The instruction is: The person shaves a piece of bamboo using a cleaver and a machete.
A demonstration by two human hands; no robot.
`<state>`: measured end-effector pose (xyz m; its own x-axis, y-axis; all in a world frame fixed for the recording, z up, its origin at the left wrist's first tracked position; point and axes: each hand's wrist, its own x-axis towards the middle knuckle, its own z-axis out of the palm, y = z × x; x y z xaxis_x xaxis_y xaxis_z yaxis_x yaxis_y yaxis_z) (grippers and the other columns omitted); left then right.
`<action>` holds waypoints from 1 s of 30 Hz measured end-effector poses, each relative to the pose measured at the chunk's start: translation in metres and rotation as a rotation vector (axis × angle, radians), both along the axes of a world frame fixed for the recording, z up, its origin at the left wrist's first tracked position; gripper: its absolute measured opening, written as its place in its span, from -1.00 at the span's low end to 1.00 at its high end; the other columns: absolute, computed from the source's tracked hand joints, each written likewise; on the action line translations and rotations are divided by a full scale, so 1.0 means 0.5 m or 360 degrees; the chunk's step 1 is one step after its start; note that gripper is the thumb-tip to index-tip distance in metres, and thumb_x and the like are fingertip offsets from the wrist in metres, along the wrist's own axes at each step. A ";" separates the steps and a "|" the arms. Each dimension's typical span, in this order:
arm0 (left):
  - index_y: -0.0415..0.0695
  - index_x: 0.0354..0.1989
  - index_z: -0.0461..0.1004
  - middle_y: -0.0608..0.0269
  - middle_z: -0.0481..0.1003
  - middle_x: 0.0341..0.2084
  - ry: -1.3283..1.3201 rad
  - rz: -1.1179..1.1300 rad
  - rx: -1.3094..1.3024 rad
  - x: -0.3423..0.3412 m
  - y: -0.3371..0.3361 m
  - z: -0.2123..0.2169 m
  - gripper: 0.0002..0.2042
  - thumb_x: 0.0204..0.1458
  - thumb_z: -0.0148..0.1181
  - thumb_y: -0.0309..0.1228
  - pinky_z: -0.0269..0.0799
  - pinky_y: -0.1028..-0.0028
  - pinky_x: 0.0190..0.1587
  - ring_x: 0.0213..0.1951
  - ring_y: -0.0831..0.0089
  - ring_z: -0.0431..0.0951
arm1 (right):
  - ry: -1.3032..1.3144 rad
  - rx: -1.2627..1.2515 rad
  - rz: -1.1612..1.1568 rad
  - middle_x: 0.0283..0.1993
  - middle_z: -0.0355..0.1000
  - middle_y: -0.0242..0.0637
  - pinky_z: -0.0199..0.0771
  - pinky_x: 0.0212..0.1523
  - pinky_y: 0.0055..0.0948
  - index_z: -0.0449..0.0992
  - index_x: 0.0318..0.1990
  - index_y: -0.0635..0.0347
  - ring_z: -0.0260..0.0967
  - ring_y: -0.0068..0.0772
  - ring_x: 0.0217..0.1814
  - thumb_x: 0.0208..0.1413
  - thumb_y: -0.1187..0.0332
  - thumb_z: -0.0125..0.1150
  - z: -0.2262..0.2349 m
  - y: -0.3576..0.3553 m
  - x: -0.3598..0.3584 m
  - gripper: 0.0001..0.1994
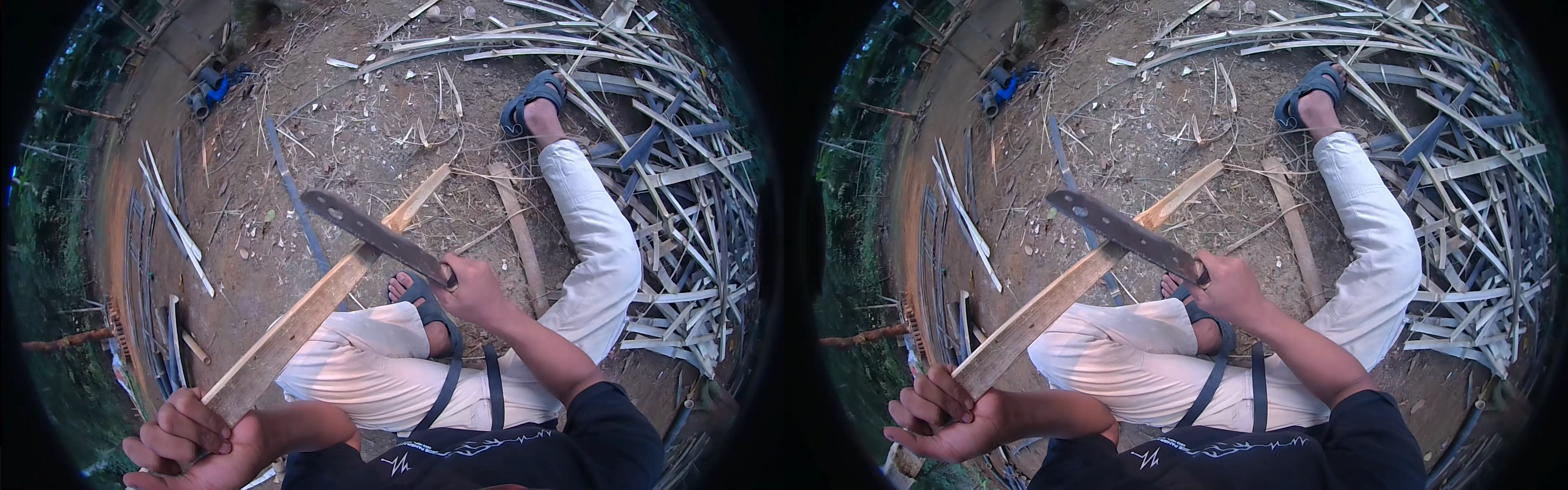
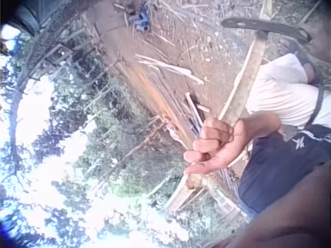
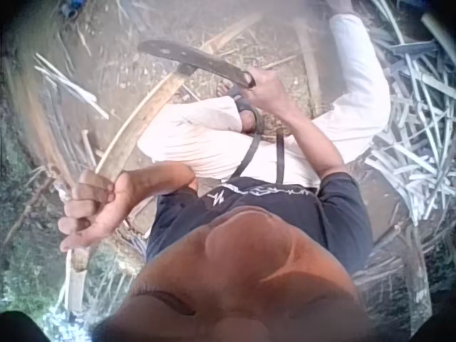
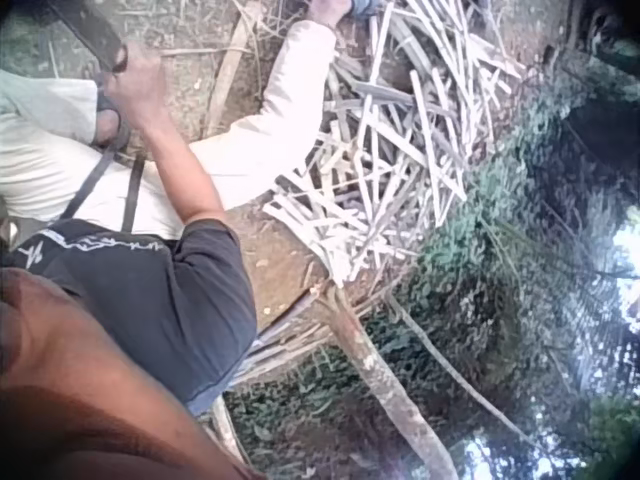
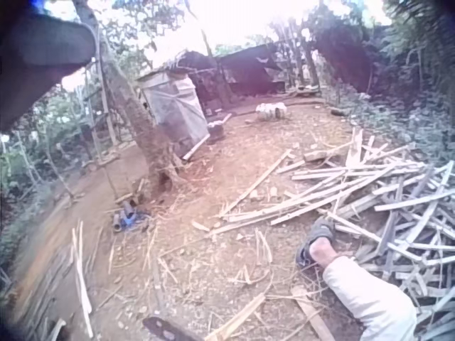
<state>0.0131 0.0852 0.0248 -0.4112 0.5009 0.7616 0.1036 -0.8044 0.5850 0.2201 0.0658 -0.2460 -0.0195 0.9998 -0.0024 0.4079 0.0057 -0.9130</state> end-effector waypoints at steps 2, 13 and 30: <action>0.08 -0.63 -0.01 0.48 -0.07 -0.81 -0.0070 0.0174 -0.0005 0.020 0.003 0.001 -0.56 0.33 -0.06 -0.19 -0.30 0.61 -0.75 -0.81 0.68 -0.18 | -0.0051 0.0164 -0.0041 -0.54 0.45 -0.03 0.46 -0.41 -0.05 0.43 -0.38 0.22 0.49 0.12 -0.44 -0.10 0.36 0.34 -0.034 -0.002 0.001 -0.79; 0.10 -0.55 0.03 0.52 -0.06 -0.83 0.0054 -0.0402 -0.0042 -0.072 0.040 0.016 -0.61 0.35 -0.07 -0.17 -0.26 0.61 -0.83 -0.85 0.71 -0.17 | -0.0513 -0.1041 -0.0726 -0.24 0.53 0.21 0.49 -0.03 -0.01 0.55 -0.22 0.40 0.52 0.18 -0.10 -0.02 0.23 0.30 -0.264 -0.020 0.123 -0.65; -0.30 0.00 0.19 -0.06 0.36 -0.19 0.0040 -0.1334 -0.0776 -0.148 0.485 0.365 -0.14 0.04 -0.06 0.43 0.48 0.02 -0.13 -0.19 0.07 0.46 | 0.0109 0.0144 0.0186 -0.39 0.50 -0.10 0.46 -0.34 -0.31 0.49 -0.17 0.29 0.51 -0.14 -0.38 -0.02 0.37 0.40 -0.046 -0.088 0.024 -0.70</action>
<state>-0.0607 0.3277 0.2074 0.2364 0.8871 0.3963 -0.3759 -0.2926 0.8793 0.2323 0.0216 -0.2691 -0.1329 0.9868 0.0927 0.3362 0.1328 -0.9324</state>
